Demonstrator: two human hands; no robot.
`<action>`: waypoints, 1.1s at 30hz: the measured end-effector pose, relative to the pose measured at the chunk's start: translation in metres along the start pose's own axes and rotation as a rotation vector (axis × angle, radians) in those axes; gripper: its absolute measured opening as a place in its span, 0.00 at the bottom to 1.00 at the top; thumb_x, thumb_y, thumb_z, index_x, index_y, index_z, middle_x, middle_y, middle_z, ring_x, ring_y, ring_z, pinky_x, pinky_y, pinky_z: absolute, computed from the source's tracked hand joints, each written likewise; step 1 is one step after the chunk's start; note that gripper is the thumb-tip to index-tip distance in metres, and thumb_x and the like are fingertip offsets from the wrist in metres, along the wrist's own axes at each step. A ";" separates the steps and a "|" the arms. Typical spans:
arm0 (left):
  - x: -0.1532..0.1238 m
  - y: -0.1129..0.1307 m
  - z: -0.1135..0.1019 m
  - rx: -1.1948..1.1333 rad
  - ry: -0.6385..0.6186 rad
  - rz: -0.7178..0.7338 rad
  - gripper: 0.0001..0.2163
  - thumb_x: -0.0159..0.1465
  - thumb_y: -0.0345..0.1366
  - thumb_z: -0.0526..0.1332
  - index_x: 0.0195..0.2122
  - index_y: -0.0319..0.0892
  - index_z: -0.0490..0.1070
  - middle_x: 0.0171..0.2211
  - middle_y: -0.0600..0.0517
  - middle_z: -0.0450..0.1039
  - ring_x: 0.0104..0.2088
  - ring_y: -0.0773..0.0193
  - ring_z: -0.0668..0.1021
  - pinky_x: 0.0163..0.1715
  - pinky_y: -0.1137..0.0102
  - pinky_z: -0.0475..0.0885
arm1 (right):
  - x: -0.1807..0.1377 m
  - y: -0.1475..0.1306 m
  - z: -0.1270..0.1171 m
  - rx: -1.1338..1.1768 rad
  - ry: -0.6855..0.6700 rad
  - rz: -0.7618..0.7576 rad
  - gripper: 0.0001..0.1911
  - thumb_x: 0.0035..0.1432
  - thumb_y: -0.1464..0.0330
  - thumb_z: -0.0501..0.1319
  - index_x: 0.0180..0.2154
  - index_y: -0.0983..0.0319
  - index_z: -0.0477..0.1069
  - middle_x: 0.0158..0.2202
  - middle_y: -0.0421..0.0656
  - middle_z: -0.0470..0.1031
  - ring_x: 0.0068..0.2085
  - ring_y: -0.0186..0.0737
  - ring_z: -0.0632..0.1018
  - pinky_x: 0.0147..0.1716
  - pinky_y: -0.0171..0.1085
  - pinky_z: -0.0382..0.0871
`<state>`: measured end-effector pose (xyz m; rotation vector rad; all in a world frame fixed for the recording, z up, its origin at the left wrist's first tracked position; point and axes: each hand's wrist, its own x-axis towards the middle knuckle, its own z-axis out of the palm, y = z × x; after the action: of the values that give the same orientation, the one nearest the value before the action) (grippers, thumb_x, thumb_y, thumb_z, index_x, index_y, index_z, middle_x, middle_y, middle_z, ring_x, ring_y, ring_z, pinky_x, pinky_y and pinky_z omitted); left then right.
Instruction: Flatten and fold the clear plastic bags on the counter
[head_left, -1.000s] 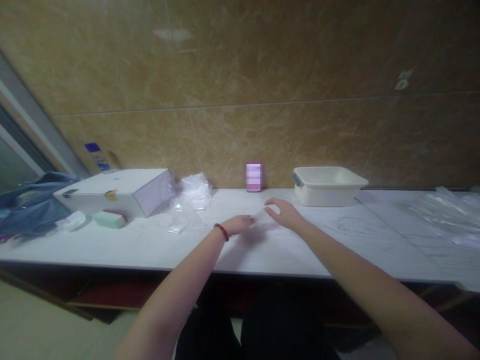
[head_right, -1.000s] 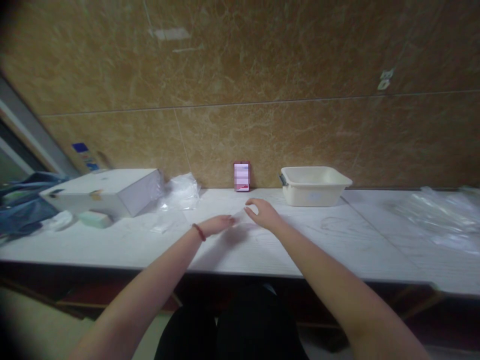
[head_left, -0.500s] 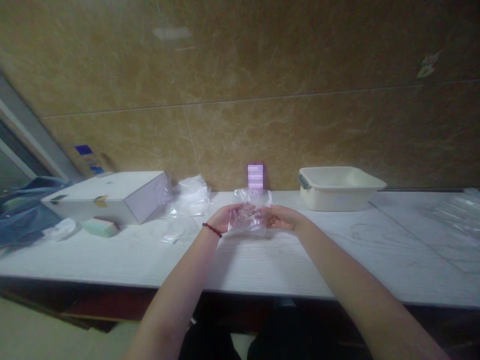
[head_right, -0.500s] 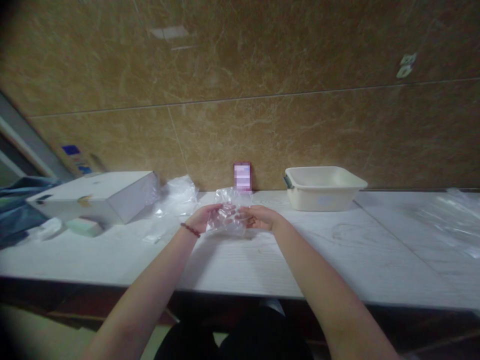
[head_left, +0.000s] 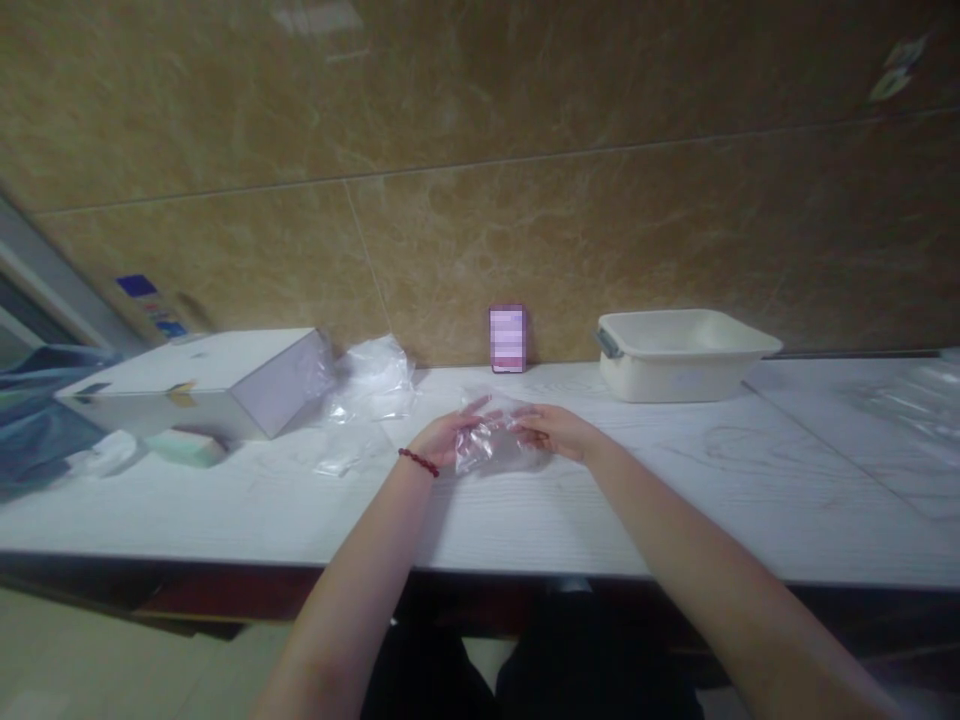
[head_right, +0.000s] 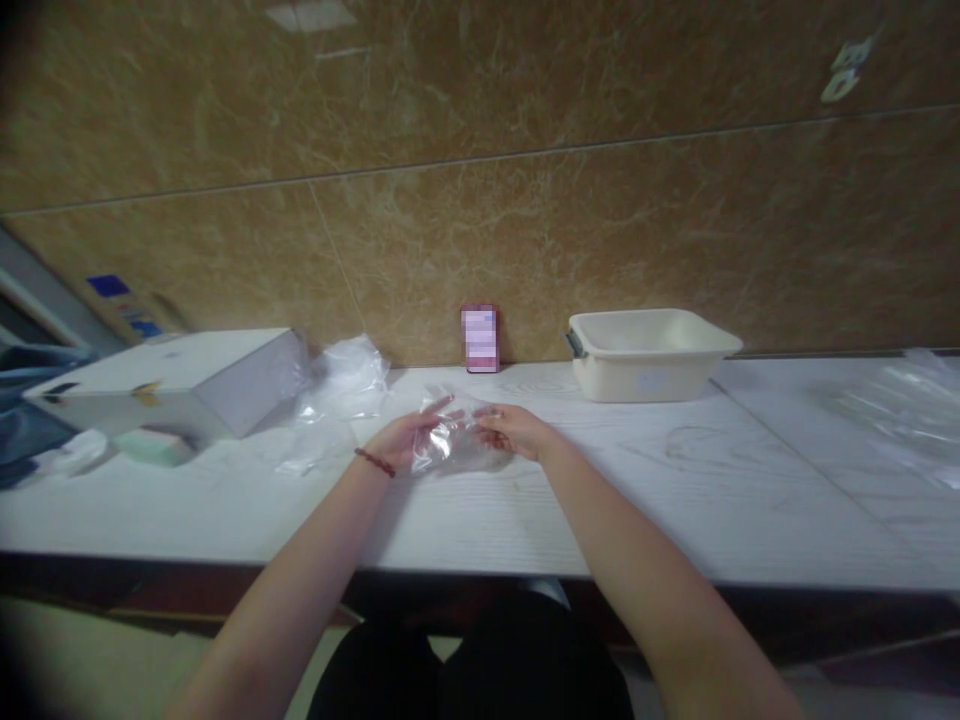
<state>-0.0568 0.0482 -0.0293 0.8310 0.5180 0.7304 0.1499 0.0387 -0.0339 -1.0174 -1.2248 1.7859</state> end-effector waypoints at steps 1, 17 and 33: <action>-0.001 0.000 0.000 0.010 -0.006 0.018 0.23 0.56 0.24 0.51 0.52 0.46 0.52 0.50 0.44 0.59 0.43 0.59 0.70 0.35 0.66 0.70 | -0.001 0.000 0.000 -0.003 -0.002 -0.014 0.13 0.47 0.70 0.59 0.38 0.62 0.65 0.33 0.44 0.73 0.27 0.29 0.73 0.25 0.28 0.67; 0.001 -0.009 -0.017 0.178 0.077 0.092 0.11 0.51 0.22 0.58 0.36 0.33 0.68 0.35 0.45 0.72 0.34 0.65 0.74 0.36 0.71 0.69 | 0.000 -0.003 -0.003 0.014 0.099 -0.096 0.04 0.50 0.73 0.54 0.29 0.63 0.67 0.31 0.42 0.72 0.25 0.29 0.73 0.21 0.28 0.64; -0.003 -0.006 -0.004 0.027 0.077 0.064 0.26 0.53 0.48 0.54 0.52 0.46 0.53 0.33 0.49 0.69 0.29 0.64 0.74 0.28 0.66 0.69 | 0.004 0.002 -0.010 0.026 0.141 -0.289 0.05 0.36 0.73 0.57 0.21 0.63 0.60 0.23 0.36 0.66 0.27 0.33 0.72 0.20 0.27 0.59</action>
<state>-0.0587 0.0452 -0.0360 0.8500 0.5734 0.8186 0.1572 0.0460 -0.0387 -0.8860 -1.1912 1.4790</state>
